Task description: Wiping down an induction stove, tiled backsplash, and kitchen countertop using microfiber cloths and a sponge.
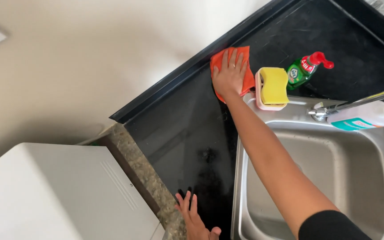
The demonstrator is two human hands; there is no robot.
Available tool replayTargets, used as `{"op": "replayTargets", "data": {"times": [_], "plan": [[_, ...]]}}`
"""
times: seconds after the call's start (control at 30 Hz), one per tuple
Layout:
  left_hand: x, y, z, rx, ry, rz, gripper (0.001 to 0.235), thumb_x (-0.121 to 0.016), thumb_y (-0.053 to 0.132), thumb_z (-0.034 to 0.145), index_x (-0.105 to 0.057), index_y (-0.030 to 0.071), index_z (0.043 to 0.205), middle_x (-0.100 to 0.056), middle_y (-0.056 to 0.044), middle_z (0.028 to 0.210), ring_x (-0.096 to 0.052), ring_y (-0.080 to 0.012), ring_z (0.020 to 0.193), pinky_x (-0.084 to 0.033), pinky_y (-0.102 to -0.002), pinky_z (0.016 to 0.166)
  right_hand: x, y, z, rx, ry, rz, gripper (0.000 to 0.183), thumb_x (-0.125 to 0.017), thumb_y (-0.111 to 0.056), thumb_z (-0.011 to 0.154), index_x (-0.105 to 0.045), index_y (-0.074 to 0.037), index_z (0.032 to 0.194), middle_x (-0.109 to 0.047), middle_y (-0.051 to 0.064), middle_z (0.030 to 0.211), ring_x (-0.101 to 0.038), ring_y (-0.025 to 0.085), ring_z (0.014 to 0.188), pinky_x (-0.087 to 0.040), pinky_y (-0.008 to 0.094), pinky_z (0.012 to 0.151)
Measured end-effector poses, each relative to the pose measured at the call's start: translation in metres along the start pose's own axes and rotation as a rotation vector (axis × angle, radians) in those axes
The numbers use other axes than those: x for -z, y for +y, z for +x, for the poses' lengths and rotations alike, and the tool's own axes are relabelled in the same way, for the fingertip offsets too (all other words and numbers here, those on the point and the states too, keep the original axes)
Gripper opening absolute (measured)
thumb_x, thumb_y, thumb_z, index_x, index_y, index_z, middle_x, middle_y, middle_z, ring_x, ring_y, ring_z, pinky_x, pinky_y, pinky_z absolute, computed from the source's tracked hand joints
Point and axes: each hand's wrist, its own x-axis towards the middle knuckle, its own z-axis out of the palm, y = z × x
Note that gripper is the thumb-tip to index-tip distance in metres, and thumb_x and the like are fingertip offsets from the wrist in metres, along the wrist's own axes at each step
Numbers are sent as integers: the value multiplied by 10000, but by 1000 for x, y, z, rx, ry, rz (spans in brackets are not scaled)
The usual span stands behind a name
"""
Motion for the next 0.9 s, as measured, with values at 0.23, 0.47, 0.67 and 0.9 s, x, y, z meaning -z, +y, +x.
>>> {"op": "replayTargets", "data": {"times": [0.23,0.47,0.67,0.9], "plan": [[-7,-13,-1,-120,111,31,1086,-278,928,861,-416,150,1606,-311,-163,1717,-16,-495,1656,-2,-741,1269,-13,-136,-139,362,236,116,701,-497,-374,987,-429,128,1471,-428,380,1508,-373,589,1436,-271,708,1206],[11,-4,4,-292,104,-18,1008,-231,821,1006,-261,50,1654,-191,-254,1736,-29,-533,1645,-70,-727,1282,-3,-129,-192,831,-23,659,584,-526,-494,1002,-605,-209,1505,-536,156,1609,-450,366,1535,-286,573,1264],[23,22,7,-144,-77,19,1098,-255,877,882,-265,105,1663,-131,-187,1757,69,-520,1620,-18,-759,1233,34,33,-146,415,-49,28,634,-282,-475,1130,-254,-189,1695,-216,105,1762,-157,361,1623,-138,524,1293],[29,17,-3,-379,21,-20,1099,-241,811,980,-150,-49,1658,-59,-290,1752,42,-524,1636,6,-672,1286,25,48,-371,737,69,222,661,-535,-34,905,-470,-34,1562,-506,277,1580,-470,501,1464,-357,600,1182]]}}
